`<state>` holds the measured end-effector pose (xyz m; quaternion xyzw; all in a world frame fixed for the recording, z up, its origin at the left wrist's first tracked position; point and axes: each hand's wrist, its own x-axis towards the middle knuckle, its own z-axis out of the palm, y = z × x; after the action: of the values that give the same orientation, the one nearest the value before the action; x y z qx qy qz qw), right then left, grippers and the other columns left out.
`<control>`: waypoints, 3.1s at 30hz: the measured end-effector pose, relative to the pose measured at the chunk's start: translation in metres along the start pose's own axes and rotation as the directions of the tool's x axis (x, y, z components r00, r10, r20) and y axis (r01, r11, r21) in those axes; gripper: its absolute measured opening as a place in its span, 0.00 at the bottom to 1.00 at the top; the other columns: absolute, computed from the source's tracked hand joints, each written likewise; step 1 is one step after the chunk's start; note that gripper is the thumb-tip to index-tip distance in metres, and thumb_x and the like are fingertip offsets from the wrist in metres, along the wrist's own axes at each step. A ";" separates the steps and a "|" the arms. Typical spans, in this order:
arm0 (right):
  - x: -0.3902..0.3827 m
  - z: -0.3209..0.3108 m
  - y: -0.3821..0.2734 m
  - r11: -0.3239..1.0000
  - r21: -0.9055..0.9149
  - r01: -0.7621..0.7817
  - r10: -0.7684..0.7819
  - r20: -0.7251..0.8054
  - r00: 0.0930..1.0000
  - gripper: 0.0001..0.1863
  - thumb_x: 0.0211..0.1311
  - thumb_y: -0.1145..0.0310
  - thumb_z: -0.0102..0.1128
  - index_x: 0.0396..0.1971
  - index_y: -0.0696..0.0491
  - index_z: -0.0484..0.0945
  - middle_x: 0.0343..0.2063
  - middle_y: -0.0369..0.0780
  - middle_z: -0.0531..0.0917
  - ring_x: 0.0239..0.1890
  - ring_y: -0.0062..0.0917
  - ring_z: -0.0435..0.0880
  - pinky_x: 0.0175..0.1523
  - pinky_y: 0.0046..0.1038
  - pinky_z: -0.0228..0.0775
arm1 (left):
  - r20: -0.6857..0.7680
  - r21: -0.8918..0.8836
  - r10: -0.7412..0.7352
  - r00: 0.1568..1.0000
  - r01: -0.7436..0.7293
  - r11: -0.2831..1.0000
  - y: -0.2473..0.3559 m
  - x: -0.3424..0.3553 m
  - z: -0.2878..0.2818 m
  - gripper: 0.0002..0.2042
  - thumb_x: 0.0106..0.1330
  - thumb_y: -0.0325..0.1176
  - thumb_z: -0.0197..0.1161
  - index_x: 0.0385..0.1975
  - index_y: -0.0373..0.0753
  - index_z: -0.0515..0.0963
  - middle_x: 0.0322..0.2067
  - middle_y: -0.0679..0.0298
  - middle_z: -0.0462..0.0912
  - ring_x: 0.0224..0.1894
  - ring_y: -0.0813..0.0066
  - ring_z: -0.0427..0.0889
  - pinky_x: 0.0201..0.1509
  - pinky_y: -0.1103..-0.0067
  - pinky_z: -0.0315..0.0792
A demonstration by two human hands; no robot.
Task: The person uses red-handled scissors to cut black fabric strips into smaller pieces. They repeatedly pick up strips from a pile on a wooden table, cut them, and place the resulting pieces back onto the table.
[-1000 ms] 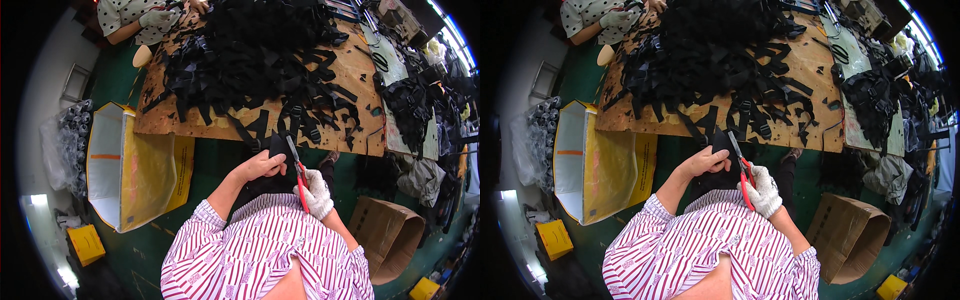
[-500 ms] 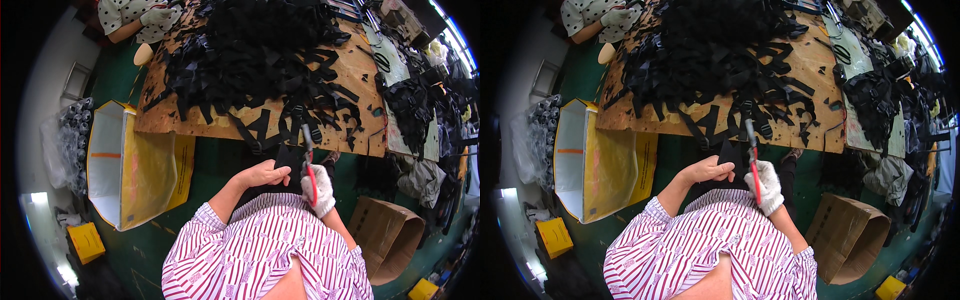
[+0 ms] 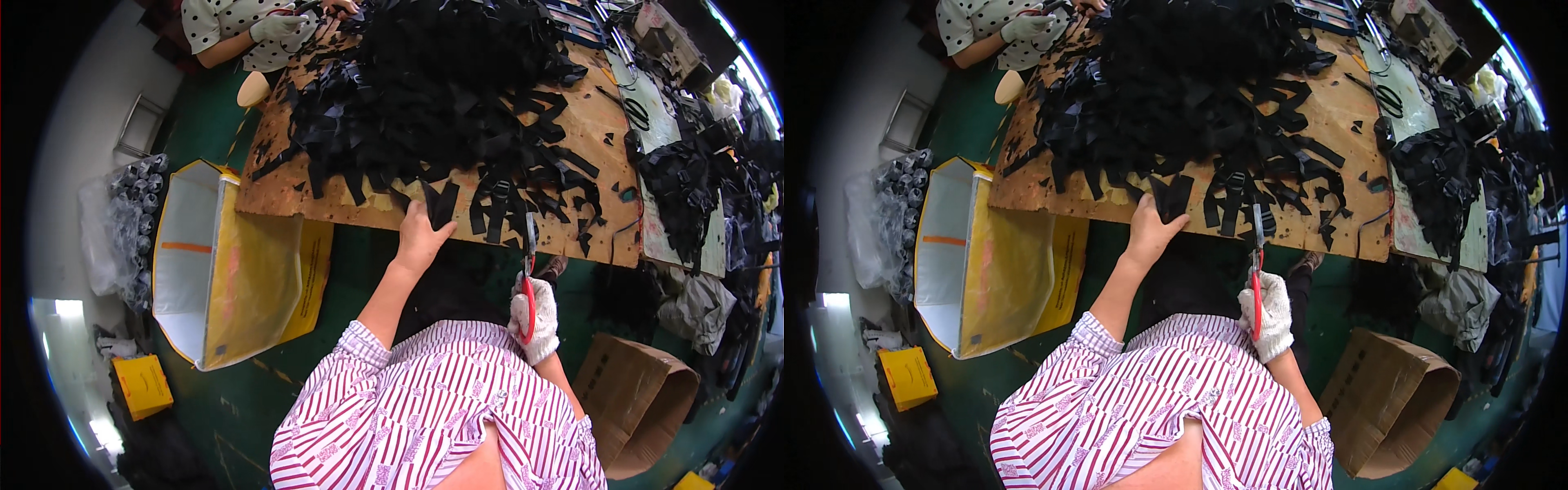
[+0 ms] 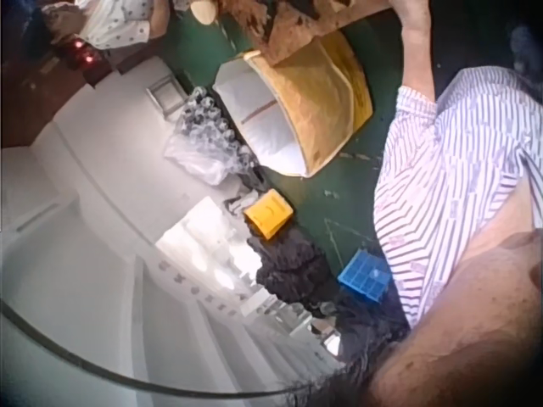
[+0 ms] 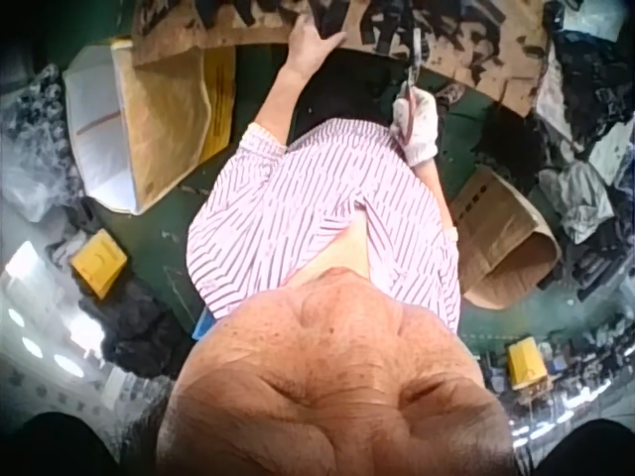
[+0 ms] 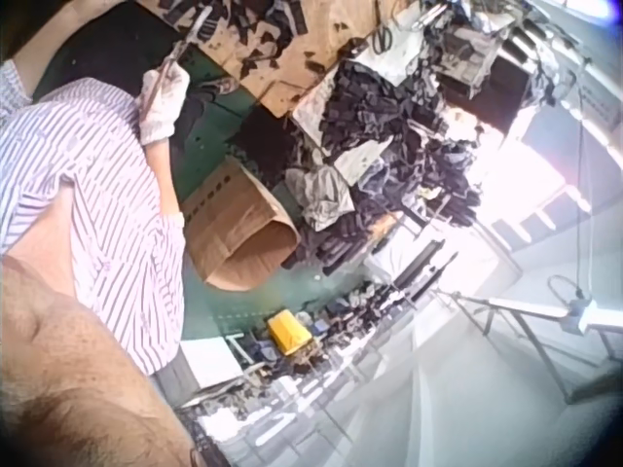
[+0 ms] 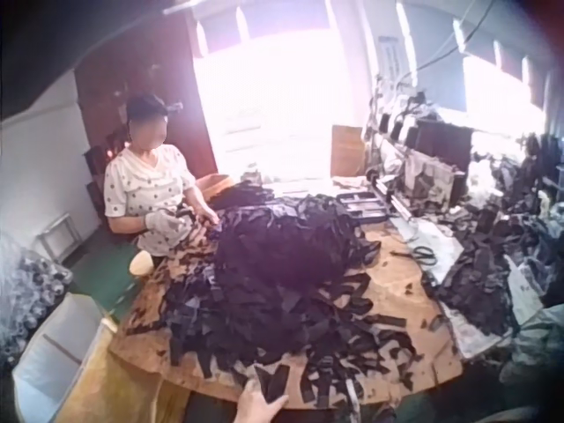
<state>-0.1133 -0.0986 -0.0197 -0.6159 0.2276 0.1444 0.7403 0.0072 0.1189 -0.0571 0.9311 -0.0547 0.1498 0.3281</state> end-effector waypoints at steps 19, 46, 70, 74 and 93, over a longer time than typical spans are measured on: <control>0.013 -0.001 -0.020 0.997 0.060 0.050 -0.056 0.093 0.994 0.25 0.48 0.78 0.61 0.46 0.58 0.61 0.26 0.36 0.72 0.19 0.15 0.70 0.21 0.16 0.66 | 0.394 -0.813 -0.325 0.860 0.491 0.314 0.036 -0.008 -0.066 0.05 0.63 0.30 0.59 0.35 0.37 0.77 0.24 0.75 0.72 0.22 0.89 0.66 0.25 0.88 0.62; 0.042 0.011 -0.002 0.685 -0.306 0.661 -0.652 0.147 0.744 0.29 0.49 0.79 0.65 0.50 0.57 0.61 0.36 0.39 0.75 0.32 0.19 0.76 0.40 0.23 0.71 | 0.815 -0.528 -0.067 0.575 0.785 0.324 0.065 -0.035 -0.016 0.10 0.57 0.39 0.66 0.26 0.40 0.75 0.16 0.75 0.66 0.16 0.87 0.59 0.20 0.86 0.53; -0.007 -0.024 -0.018 0.507 -0.704 0.498 -0.378 0.337 0.862 0.42 0.37 0.54 0.73 0.52 0.59 0.66 0.34 0.49 0.80 0.33 0.41 0.80 0.41 0.34 0.71 | 0.701 -0.648 -0.187 0.688 0.725 0.235 0.056 -0.028 -0.017 0.12 0.64 0.41 0.59 0.28 0.38 0.77 0.22 0.66 0.80 0.16 0.90 0.60 0.18 0.88 0.53; -0.003 -0.022 -0.017 0.501 -0.708 0.497 -0.394 0.325 0.860 0.42 0.37 0.54 0.73 0.52 0.59 0.66 0.33 0.48 0.79 0.32 0.40 0.80 0.39 0.34 0.71 | 0.743 -0.627 -0.120 0.658 0.748 0.217 0.055 -0.031 -0.017 0.11 0.63 0.41 0.60 0.28 0.39 0.77 0.21 0.68 0.79 0.16 0.90 0.60 0.18 0.88 0.53; 0.005 -0.013 -0.006 0.580 -0.645 0.497 -0.408 0.299 0.863 0.29 0.47 0.59 0.68 0.45 0.58 0.66 0.28 0.47 0.77 0.30 0.39 0.78 0.37 0.34 0.69 | 0.683 -0.655 -0.102 0.723 0.669 0.351 0.059 -0.026 -0.021 0.08 0.63 0.35 0.61 0.25 0.39 0.77 0.18 0.71 0.76 0.19 0.88 0.66 0.23 0.87 0.57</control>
<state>-0.1082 -0.1126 -0.0193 -0.8775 -0.0537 0.0620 0.4726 -0.0347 0.0859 -0.0145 0.6077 0.0222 -0.2514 0.7530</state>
